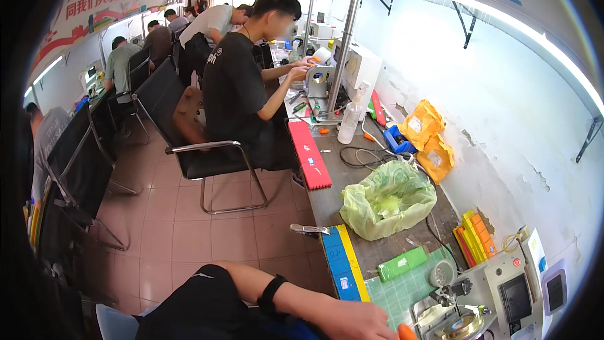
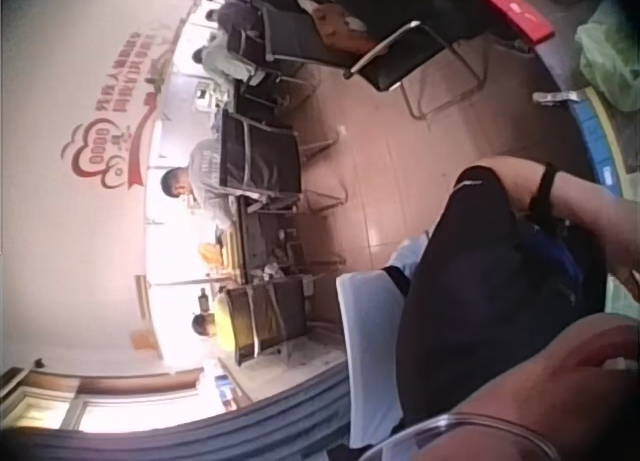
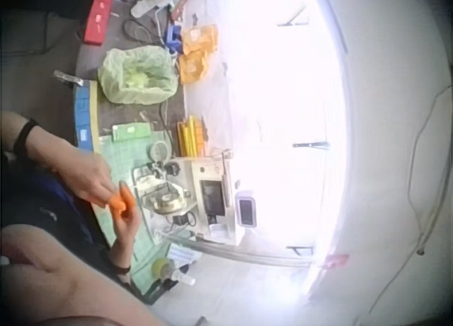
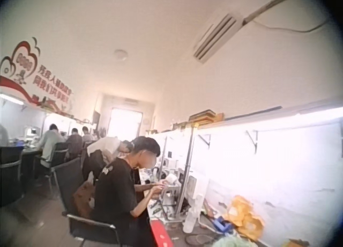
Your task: Manually assemble small electronic components and apply adhesive at a workstation.
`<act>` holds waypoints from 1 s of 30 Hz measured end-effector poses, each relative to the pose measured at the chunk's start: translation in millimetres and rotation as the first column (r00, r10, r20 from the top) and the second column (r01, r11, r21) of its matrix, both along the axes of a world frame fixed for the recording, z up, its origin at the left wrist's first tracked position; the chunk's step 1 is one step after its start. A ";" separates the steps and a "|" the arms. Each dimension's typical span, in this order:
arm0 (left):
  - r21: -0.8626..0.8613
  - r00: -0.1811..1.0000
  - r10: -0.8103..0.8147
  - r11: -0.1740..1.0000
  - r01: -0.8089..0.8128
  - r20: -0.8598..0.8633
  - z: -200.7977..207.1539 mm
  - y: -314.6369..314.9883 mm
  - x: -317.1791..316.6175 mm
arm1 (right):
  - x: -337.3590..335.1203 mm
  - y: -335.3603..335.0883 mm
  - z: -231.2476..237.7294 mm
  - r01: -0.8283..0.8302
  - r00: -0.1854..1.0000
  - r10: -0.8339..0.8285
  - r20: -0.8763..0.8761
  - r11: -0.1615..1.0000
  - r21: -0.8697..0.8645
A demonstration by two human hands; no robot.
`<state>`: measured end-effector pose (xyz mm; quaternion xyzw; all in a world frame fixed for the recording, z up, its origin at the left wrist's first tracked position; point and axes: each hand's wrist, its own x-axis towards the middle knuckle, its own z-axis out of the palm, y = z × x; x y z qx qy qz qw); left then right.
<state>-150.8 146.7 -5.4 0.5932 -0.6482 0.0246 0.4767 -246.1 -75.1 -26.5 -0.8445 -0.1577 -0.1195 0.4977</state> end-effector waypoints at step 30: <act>-0.043 0.779 0.455 0.873 -0.486 0.431 -41.6 -120.8 109.8 | 87.9 -38.3 -101.5 0.729 0.666 -0.741 0.084 0.671 0.134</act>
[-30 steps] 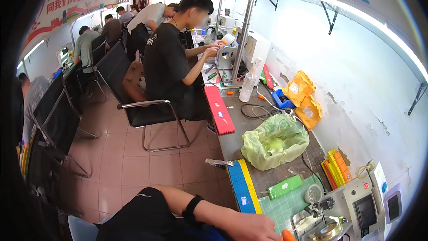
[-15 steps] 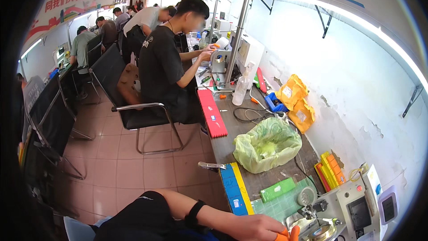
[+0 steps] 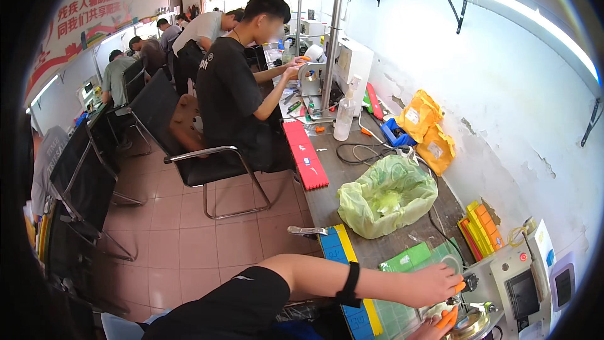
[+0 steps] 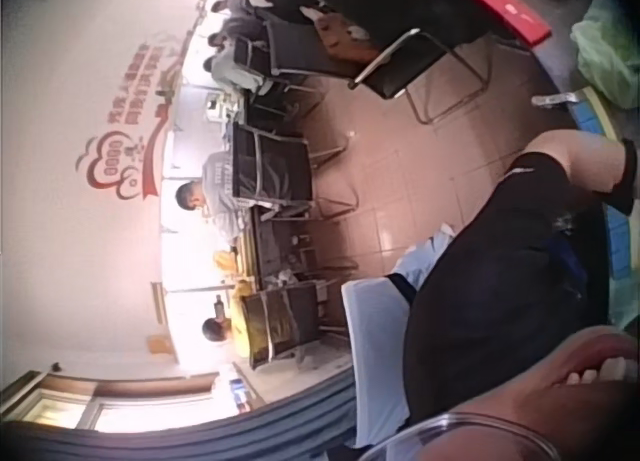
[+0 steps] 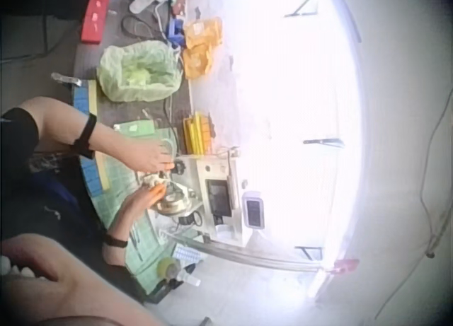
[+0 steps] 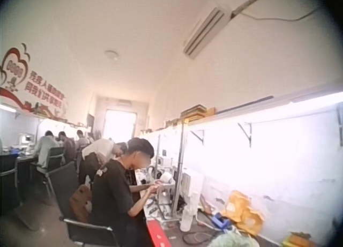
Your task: Manually assemble small electronic components and apply adhesive at a workstation.
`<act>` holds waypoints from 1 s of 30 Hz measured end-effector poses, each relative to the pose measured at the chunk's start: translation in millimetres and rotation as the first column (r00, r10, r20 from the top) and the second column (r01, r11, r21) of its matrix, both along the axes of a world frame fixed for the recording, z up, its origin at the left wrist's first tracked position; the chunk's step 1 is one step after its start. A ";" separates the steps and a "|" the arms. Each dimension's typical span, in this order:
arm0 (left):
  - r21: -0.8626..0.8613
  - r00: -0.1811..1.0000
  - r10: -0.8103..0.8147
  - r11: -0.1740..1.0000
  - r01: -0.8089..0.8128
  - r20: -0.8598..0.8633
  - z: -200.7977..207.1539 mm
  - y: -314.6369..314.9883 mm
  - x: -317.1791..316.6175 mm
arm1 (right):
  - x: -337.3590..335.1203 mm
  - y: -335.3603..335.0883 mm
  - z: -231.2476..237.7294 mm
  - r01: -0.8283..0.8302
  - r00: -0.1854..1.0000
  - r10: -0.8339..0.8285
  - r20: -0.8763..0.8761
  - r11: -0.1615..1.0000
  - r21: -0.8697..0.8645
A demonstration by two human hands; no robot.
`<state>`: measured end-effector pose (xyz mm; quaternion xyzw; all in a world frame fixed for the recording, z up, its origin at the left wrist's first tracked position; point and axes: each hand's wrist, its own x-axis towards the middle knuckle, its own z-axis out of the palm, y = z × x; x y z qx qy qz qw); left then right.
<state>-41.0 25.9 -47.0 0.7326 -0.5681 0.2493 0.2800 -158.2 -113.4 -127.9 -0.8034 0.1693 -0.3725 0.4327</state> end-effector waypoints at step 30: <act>-0.142 0.826 -0.442 0.847 0.513 0.350 -19.2 -34.3 49.4 | 33.6 -8.0 10.7 0.071 0.977 -0.114 0.179 0.970 0.233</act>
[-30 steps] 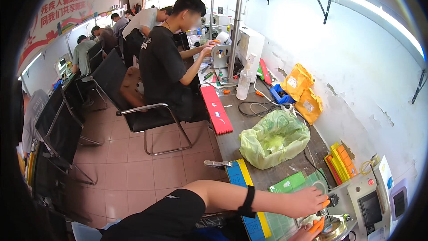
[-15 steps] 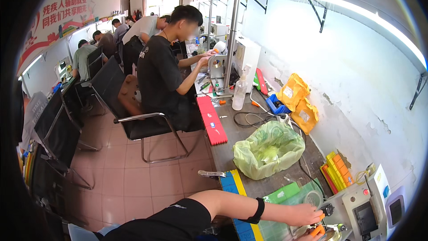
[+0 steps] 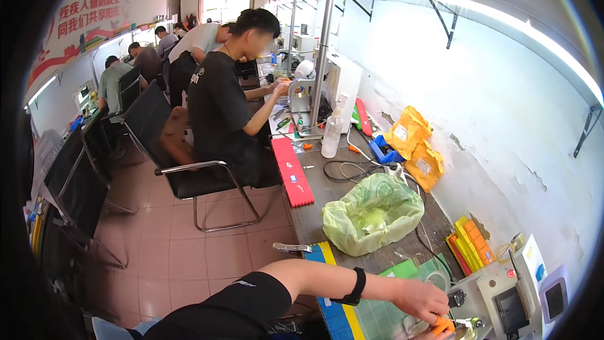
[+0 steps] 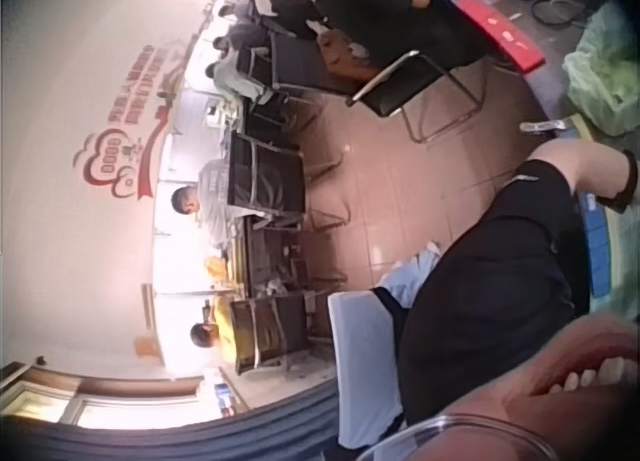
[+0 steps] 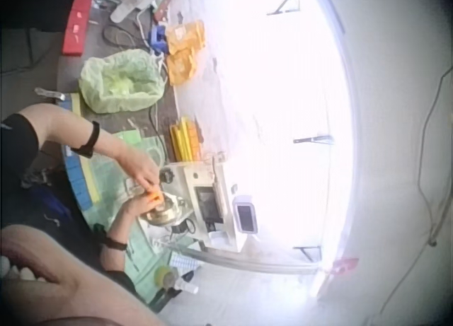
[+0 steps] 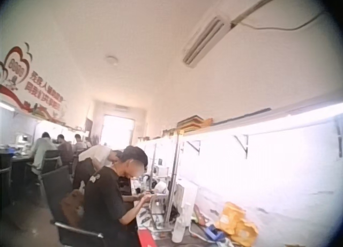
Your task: Manually assemble small electronic components and apply adhesive at a workstation.
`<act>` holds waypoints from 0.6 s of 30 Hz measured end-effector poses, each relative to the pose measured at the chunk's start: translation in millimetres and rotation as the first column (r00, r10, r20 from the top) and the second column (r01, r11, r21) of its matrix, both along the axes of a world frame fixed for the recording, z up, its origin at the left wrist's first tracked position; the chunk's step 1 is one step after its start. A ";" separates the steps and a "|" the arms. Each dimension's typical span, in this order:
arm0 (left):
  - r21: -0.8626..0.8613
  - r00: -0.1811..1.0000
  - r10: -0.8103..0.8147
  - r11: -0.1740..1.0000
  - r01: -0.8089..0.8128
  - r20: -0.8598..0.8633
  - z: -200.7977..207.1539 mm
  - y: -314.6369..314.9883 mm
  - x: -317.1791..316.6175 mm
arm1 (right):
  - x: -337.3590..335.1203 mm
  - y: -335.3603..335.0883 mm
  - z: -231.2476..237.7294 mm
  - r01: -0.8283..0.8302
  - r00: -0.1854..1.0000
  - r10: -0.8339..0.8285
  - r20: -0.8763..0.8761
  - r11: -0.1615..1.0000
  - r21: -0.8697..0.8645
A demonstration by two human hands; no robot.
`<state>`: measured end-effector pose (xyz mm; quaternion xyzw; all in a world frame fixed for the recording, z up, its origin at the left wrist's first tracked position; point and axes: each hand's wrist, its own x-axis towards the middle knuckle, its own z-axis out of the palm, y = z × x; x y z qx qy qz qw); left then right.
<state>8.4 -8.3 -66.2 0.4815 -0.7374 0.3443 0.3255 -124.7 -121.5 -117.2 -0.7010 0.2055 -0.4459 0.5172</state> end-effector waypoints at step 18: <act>0.106 0.601 -0.057 0.967 0.233 -0.798 -3.9 -34.8 -15.3 | 6.7 -11.0 -6.9 -0.093 0.986 0.059 0.154 0.971 0.220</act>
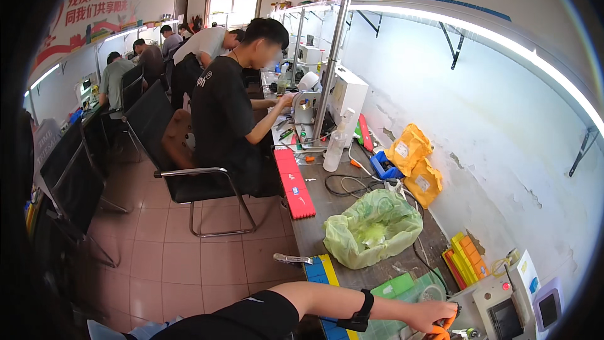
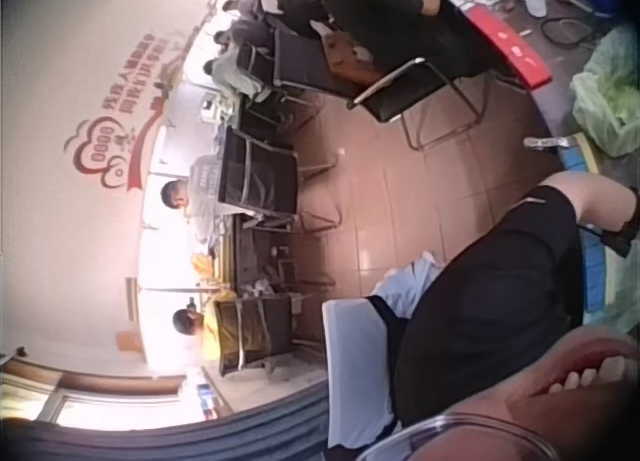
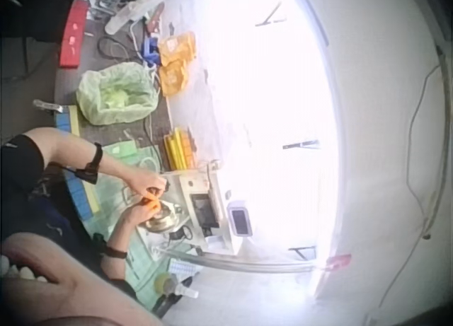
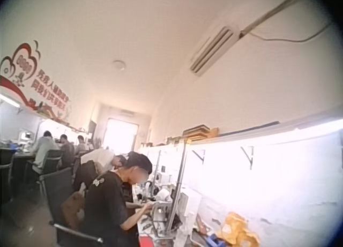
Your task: Manually assemble small electronic components and apply adhesive at a workstation.
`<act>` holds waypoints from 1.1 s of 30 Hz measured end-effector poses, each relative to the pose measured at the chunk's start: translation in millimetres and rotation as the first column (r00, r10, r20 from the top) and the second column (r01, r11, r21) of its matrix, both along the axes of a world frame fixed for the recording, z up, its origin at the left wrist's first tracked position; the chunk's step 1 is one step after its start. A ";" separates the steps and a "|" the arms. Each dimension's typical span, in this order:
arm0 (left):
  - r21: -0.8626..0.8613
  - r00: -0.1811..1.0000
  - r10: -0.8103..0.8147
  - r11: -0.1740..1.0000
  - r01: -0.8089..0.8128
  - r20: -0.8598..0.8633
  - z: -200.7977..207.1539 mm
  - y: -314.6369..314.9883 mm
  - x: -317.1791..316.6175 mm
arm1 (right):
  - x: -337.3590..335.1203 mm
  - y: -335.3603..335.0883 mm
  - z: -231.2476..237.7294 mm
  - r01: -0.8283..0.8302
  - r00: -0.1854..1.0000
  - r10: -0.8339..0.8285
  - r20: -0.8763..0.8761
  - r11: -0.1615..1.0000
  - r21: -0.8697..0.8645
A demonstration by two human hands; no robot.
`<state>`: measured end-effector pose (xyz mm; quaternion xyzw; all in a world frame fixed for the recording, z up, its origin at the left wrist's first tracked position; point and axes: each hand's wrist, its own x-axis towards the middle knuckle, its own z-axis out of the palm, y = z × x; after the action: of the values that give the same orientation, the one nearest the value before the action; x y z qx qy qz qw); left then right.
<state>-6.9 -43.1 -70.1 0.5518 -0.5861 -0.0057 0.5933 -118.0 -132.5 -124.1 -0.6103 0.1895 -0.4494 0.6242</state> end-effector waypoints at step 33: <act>0.265 0.999 -0.038 0.964 0.033 0.011 -2.2 35.3 2.6 | -222.6 -82.0 96.1 0.503 0.809 -0.587 -0.015 0.706 -0.499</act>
<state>-4.3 -7.8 -72.3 0.6157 -0.5945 -0.0904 0.5093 -340.6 -214.4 -28.0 -0.6958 0.2998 -0.5916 0.2756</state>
